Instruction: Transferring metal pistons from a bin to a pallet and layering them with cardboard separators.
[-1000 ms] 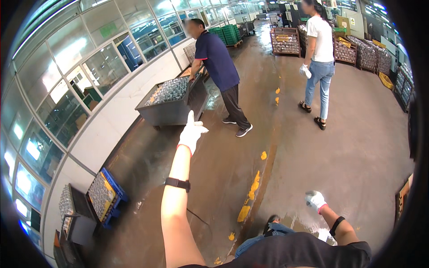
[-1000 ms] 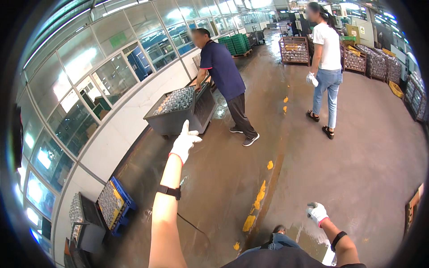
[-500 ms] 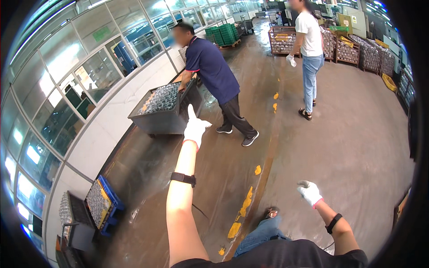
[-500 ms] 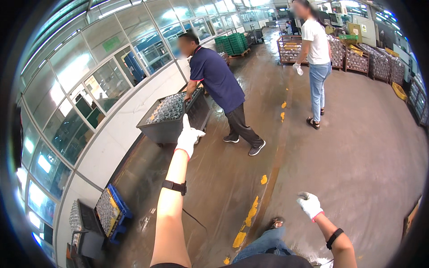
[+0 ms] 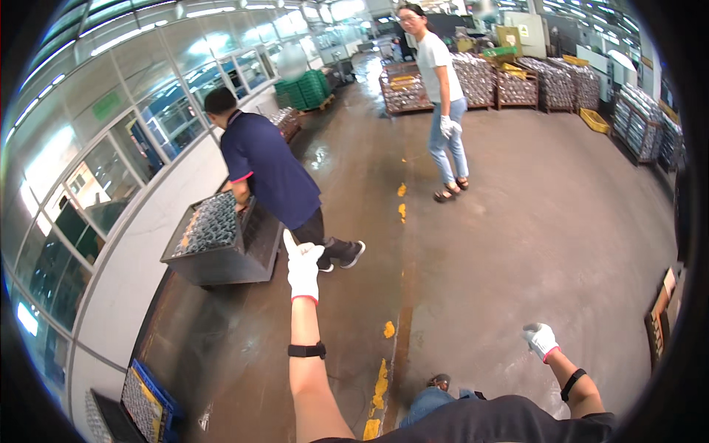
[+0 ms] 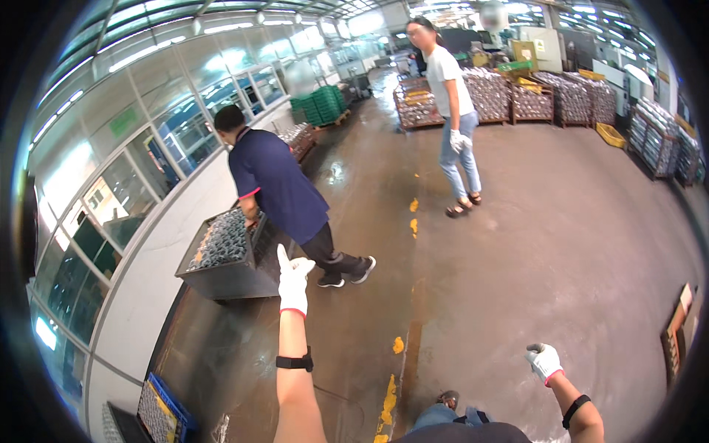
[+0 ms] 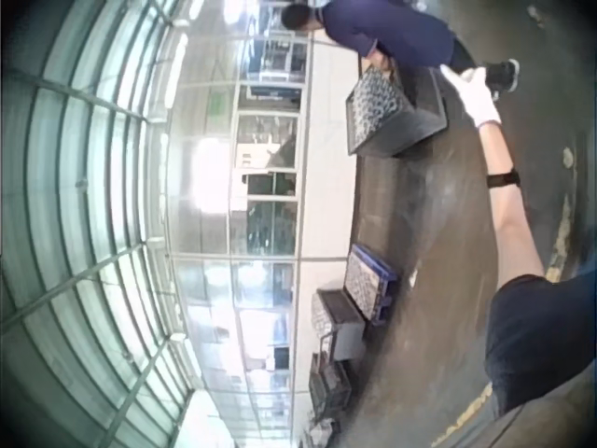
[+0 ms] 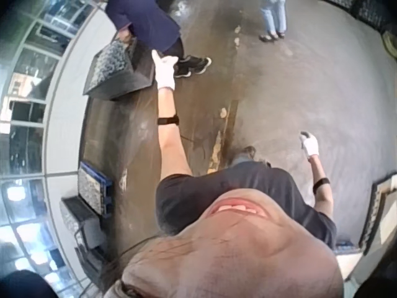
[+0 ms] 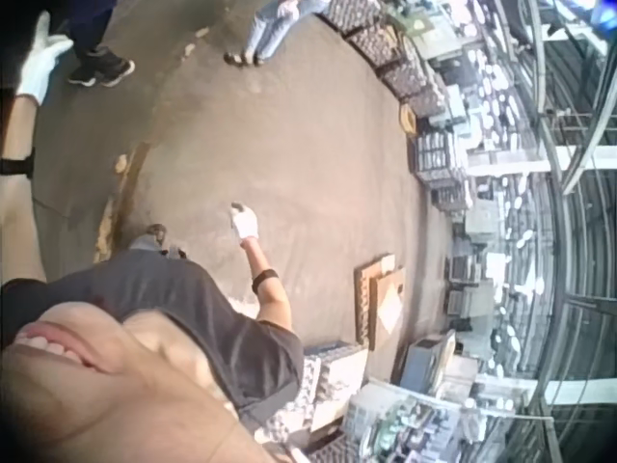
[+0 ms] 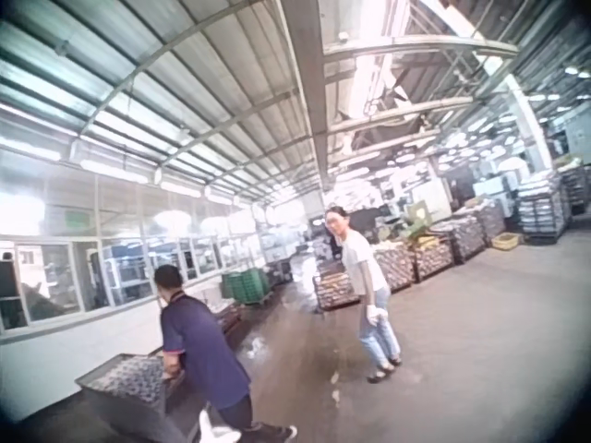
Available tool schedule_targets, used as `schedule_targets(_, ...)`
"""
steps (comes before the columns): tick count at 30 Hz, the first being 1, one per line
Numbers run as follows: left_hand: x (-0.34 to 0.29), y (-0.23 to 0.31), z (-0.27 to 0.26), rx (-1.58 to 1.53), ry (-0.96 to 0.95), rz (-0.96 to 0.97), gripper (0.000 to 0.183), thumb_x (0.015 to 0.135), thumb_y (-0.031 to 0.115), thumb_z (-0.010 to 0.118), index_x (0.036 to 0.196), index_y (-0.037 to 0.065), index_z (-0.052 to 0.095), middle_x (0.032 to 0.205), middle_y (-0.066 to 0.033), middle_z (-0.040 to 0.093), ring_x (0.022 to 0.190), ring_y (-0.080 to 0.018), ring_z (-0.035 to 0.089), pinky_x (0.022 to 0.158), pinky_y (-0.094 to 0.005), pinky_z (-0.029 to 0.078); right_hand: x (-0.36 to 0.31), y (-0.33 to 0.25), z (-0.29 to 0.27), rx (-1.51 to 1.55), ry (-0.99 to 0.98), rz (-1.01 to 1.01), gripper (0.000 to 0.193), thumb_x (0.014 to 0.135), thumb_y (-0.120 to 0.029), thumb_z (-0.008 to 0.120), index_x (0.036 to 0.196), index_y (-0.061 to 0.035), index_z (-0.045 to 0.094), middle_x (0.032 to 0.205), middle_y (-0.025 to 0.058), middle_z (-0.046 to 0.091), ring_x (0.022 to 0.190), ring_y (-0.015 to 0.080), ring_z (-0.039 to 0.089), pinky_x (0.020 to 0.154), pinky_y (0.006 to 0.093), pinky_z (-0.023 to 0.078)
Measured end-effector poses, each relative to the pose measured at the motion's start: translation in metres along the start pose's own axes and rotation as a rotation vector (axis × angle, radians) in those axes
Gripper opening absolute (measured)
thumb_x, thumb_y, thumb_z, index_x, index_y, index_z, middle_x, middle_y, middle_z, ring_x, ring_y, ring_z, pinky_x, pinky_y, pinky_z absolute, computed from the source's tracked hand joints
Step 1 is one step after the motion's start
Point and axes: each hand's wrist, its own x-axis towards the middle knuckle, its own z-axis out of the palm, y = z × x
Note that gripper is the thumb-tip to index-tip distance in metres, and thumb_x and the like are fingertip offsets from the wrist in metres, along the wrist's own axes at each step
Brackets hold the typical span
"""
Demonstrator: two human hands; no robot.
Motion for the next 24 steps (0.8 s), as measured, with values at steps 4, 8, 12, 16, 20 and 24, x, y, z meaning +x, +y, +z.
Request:
schedule_targets(4, -0.014, 0.031, 0.067, -0.103, 0.071, -0.018, 0.090, 0.078, -0.003, 0.063, 0.153, 0.013, 0.016, 0.097, -0.0054, 0.060, 0.078, -0.0119, 0.055, 0.065, -0.0293, 0.049, -0.004, -0.012, -0.003, 0.107, 0.010, 0.030, 0.032, 0.080, -0.012, 0.062, 0.110, 0.0014, 0.066, 0.067, 0.0043, 0.060, 0.052, 0.0109, 0.055, 0.050, 0.0263, 0.047)
schedule_targets(8, -0.043, 0.007, 0.125, -0.106, -0.008, -0.099, 0.088, 0.078, -0.001, 0.066, 0.152, 0.012, 0.021, 0.098, -0.0050, 0.059, 0.078, -0.0110, 0.054, 0.068, -0.0268, 0.049, 0.017, 0.000, -0.011, 0.147, 0.005, 0.026, 0.031, 0.082, -0.011, 0.062, 0.111, 0.0001, 0.066, 0.063, 0.0013, 0.057, 0.050, 0.0086, 0.052, 0.047, 0.0253, 0.045)
schedule_targets(12, -0.088, -0.042, 0.142, 0.009, -0.044, -0.155, 0.086, 0.078, 0.003, 0.069, 0.151, 0.013, 0.024, 0.097, -0.0049, 0.059, 0.080, -0.0125, 0.056, 0.074, -0.0279, 0.050, 0.031, -0.004, -0.025, 0.155, -0.034, 0.011, 0.031, 0.083, -0.010, 0.062, 0.112, -0.0003, 0.065, 0.062, 0.0009, 0.056, 0.050, 0.0079, 0.052, 0.047, 0.0249, 0.044)
schedule_targets(16, -0.150, -0.043, 0.164, 0.126, -0.003, -0.179, 0.075, 0.080, 0.008, 0.068, 0.147, 0.012, 0.034, 0.100, -0.0053, 0.061, 0.087, -0.0150, 0.059, 0.080, -0.0304, 0.050, 0.046, 0.020, -0.059, 0.032, -0.062, -0.127, 0.033, 0.082, -0.009, 0.063, 0.115, -0.0029, 0.065, 0.062, 0.0008, 0.057, 0.051, 0.0073, 0.053, 0.049, 0.0240, 0.043)
schedule_targets(20, -0.220, -0.030, 0.188, 0.547, -0.124, -0.031, 0.051, 0.081, 0.018, 0.067, 0.129, 0.010, 0.054, 0.096, -0.0083, 0.067, 0.087, -0.0214, 0.063, 0.081, -0.0358, 0.051, 0.050, 0.025, -0.093, 0.002, -0.158, -0.141, 0.034, 0.082, -0.010, 0.063, 0.115, -0.0046, 0.064, 0.064, 0.0023, 0.060, 0.053, 0.0078, 0.054, 0.051, 0.0247, 0.043)
schedule_targets(24, -0.287, -0.010, 0.222, 1.027, -0.340, 0.073, 0.042, 0.079, 0.025, 0.062, 0.119, 0.011, 0.060, 0.092, -0.0107, 0.069, 0.088, -0.0305, 0.065, 0.080, -0.0423, 0.051, 0.059, 0.035, -0.106, 0.000, -0.246, -0.236, 0.033, 0.080, -0.010, 0.064, 0.112, -0.0032, 0.064, 0.066, 0.0046, 0.063, 0.057, 0.0094, 0.058, 0.056, 0.0254, 0.047)
